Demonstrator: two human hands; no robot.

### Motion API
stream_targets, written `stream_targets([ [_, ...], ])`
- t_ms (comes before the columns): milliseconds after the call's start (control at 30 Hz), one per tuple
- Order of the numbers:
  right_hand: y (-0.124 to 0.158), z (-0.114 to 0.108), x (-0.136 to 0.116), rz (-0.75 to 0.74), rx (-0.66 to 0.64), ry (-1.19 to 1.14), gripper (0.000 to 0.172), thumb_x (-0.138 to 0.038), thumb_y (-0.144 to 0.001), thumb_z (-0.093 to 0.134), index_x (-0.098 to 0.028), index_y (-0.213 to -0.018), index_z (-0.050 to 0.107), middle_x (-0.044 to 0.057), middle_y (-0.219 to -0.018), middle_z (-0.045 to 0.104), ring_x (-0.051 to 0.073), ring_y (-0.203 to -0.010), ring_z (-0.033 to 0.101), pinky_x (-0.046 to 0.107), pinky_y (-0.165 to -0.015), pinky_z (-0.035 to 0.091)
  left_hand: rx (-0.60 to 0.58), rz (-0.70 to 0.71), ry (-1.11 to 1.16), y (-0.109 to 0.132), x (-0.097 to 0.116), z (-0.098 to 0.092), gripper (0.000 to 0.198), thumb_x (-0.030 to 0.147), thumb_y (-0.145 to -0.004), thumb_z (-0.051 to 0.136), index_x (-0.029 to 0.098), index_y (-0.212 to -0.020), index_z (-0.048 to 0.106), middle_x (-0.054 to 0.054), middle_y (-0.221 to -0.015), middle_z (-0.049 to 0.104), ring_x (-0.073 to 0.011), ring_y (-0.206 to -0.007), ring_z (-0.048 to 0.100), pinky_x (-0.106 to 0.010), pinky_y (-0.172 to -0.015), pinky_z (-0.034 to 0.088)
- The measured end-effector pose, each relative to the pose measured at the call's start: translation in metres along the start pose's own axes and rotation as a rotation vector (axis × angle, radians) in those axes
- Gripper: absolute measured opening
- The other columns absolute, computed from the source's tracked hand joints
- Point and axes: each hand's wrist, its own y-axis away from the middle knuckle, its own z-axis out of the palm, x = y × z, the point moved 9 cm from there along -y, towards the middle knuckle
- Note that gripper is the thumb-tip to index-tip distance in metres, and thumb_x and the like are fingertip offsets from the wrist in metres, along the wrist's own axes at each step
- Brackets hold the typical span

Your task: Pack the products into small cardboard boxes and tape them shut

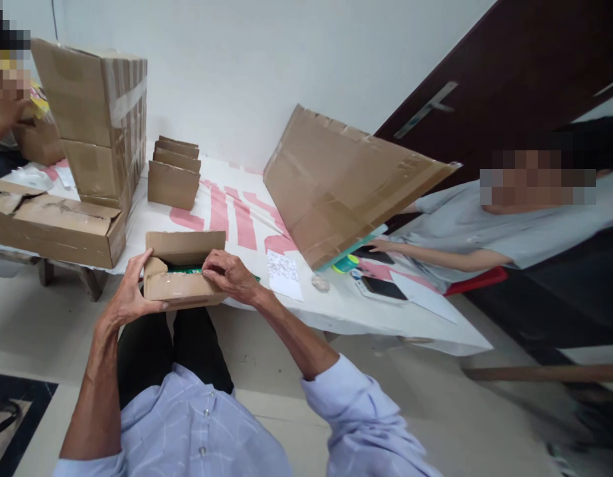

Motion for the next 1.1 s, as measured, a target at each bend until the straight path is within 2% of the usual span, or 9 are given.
stream_targets([
  [167,0.019,-0.003,-0.020,-0.150,0.249,0.295,0.022,-0.016,-0.105,0.052,-0.022,-0.088,0.064,0.009,-0.096,0.070,0.024,-0.094,0.061,0.042,-0.088,0.051,0.026,-0.024,-0.002,-0.002,-0.001,0.001,0.116,0.047,-0.066,0.092,0.026,-0.164,0.034,-0.015,-0.159,0.042,-0.0400,-0.150,0.043,-0.055,-0.115,0.051],
  [367,0.044,-0.009,-0.036,-0.248,0.438,0.302,0.018,-0.010,-0.103,0.053,-0.022,-0.097,0.065,0.010,-0.099,0.070,0.024,-0.094,0.062,0.041,-0.082,0.053,0.061,-0.030,-0.011,-0.004,-0.002,0.001,0.115,0.057,-0.066,0.091,0.026,-0.163,0.037,-0.016,-0.159,0.044,-0.0403,-0.147,0.046,-0.057,-0.114,0.051],
  [500,0.044,-0.006,-0.031,-0.213,0.431,0.252,0.019,-0.012,-0.104,0.052,-0.023,-0.097,0.065,0.009,-0.099,0.069,0.024,-0.095,0.063,0.042,-0.086,0.054,0.072,-0.019,-0.035,-0.004,0.003,0.001,0.111,0.062,-0.068,0.089,0.025,-0.161,0.040,-0.016,-0.159,0.044,-0.0401,-0.148,0.046,-0.058,-0.118,0.047],
  [733,0.043,-0.004,-0.016,-0.140,0.433,0.060,0.017,-0.019,-0.104,0.050,-0.025,-0.098,0.065,0.010,-0.100,0.069,0.027,-0.099,0.063,0.052,-0.095,0.053,0.095,0.001,-0.040,-0.008,0.012,0.004,0.085,0.061,-0.073,0.086,0.025,-0.144,0.057,-0.013,-0.148,0.052,-0.0360,-0.147,0.047,-0.055,-0.126,0.039],
  [933,0.042,-0.008,-0.016,-0.115,0.439,0.104,0.020,-0.023,-0.106,0.047,-0.026,-0.095,0.063,0.010,-0.099,0.068,0.027,-0.101,0.064,0.055,-0.102,0.054,0.106,-0.061,-0.019,-0.011,0.011,0.007,0.089,0.059,-0.073,0.086,0.022,-0.147,0.054,-0.014,-0.151,0.050,-0.0356,-0.146,0.047,-0.053,-0.127,0.037],
  [1033,0.040,-0.002,-0.019,-0.144,0.403,0.109,0.021,-0.021,-0.106,0.046,-0.025,-0.095,0.063,0.010,-0.099,0.069,0.026,-0.100,0.064,0.053,-0.102,0.054,0.165,-0.089,-0.001,-0.013,0.013,0.007,0.070,0.058,-0.079,0.078,0.023,-0.138,0.061,-0.011,-0.140,0.057,-0.0326,-0.139,0.053,-0.051,-0.124,0.041],
  [1100,0.039,0.003,-0.019,-0.150,0.384,0.101,0.021,-0.020,-0.106,0.046,-0.025,-0.094,0.062,0.009,-0.098,0.069,0.025,-0.098,0.064,0.053,-0.103,0.054,0.201,-0.098,0.007,-0.014,0.014,0.008,0.053,0.054,-0.080,0.076,0.024,-0.124,0.069,-0.009,-0.130,0.061,-0.0306,-0.132,0.057,-0.049,-0.122,0.043],
])
